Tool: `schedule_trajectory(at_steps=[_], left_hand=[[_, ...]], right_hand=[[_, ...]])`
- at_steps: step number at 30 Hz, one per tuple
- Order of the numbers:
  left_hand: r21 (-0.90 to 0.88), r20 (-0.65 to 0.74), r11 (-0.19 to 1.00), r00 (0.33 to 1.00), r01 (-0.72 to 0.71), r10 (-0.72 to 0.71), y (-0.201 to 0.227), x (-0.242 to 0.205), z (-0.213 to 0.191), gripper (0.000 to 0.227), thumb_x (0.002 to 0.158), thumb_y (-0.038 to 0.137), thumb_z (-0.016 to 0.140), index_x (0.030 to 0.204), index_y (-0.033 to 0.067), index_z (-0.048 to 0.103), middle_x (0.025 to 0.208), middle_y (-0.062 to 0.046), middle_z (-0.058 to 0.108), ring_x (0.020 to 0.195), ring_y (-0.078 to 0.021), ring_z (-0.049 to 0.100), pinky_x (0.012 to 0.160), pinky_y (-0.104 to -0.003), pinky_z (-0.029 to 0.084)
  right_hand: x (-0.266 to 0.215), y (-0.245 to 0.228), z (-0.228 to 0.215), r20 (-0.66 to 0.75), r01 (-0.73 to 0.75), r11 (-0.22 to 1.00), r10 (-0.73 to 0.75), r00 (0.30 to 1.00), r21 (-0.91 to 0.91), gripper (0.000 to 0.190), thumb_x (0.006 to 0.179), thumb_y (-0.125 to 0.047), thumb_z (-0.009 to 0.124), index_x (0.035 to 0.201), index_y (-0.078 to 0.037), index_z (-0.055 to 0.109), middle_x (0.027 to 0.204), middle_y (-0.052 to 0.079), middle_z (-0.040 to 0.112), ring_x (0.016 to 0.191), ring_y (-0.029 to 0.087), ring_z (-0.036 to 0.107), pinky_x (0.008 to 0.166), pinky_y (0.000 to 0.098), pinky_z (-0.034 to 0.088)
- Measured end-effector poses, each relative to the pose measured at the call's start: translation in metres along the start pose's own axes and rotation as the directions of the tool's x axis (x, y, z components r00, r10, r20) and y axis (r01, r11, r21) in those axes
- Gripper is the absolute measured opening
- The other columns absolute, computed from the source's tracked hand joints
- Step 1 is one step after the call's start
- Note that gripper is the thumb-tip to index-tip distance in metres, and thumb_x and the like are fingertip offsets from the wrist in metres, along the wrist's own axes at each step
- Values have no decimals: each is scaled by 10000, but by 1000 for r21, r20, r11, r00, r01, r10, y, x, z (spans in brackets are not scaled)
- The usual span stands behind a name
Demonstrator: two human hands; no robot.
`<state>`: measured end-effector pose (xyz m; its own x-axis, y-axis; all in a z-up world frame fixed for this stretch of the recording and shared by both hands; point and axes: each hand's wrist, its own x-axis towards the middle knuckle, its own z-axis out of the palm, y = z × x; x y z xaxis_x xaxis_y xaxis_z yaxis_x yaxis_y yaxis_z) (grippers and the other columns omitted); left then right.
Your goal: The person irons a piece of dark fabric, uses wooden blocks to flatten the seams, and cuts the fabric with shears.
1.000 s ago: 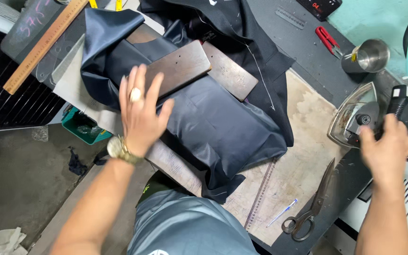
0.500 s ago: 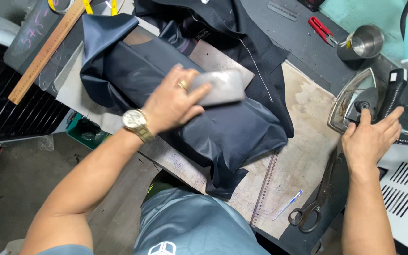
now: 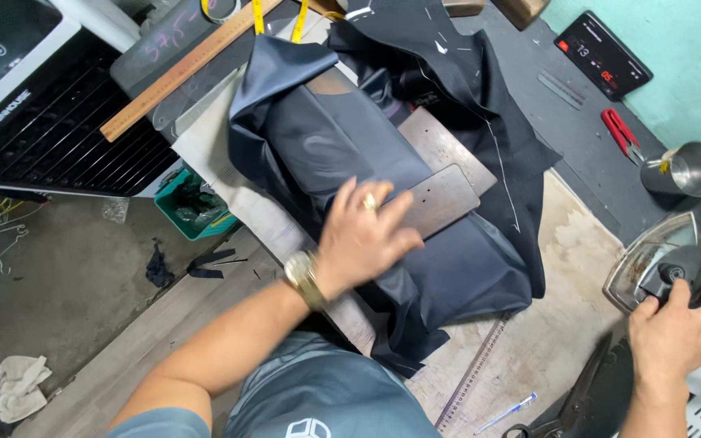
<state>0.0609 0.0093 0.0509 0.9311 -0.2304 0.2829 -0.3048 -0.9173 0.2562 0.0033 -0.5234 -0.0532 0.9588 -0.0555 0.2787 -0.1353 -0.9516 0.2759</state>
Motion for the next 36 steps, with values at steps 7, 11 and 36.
schedule_trajectory(at_steps=[7, 11, 36], left_hand=[[107, -199, 986, 974, 128, -105, -111, 5, 15, 412, 1012, 311, 559, 1284, 4, 604, 1374, -262, 555, 1266, -432, 511, 1096, -555, 359], [222, -221, 938, 951, 265, -216, -107, -5, 12, 462, 969, 368, 708, 1331, 85, 664, 1417, -257, 602, 1311, -381, 562, 1048, -551, 399], [147, -344, 969, 928, 200, -139, -135, 30, -5, 205, 975, 203, 742, 1115, 53, 745, 1219, -137, 699, 1177, -323, 624, 1077, -578, 391]], right_hand=[[-3, 8, 10, 16, -14, 999, 14, 1000, -49, 562, 940, -185, 820, 1483, -38, 832, 1714, 390, 336, 1331, 546, 536, 1173, 576, 392], [-4, 8, 10, -1, -1, 1000, 1, 1000, -30, 544, 909, -173, 805, 1436, -41, 835, 1681, 394, 396, 1390, 554, 500, 1133, 596, 407], [-7, 15, 9, 65, 9, 992, -1, 998, -124, 573, 959, -232, 821, 1505, -59, 807, 1763, 367, 345, 1299, 563, 563, 1154, 584, 441]])
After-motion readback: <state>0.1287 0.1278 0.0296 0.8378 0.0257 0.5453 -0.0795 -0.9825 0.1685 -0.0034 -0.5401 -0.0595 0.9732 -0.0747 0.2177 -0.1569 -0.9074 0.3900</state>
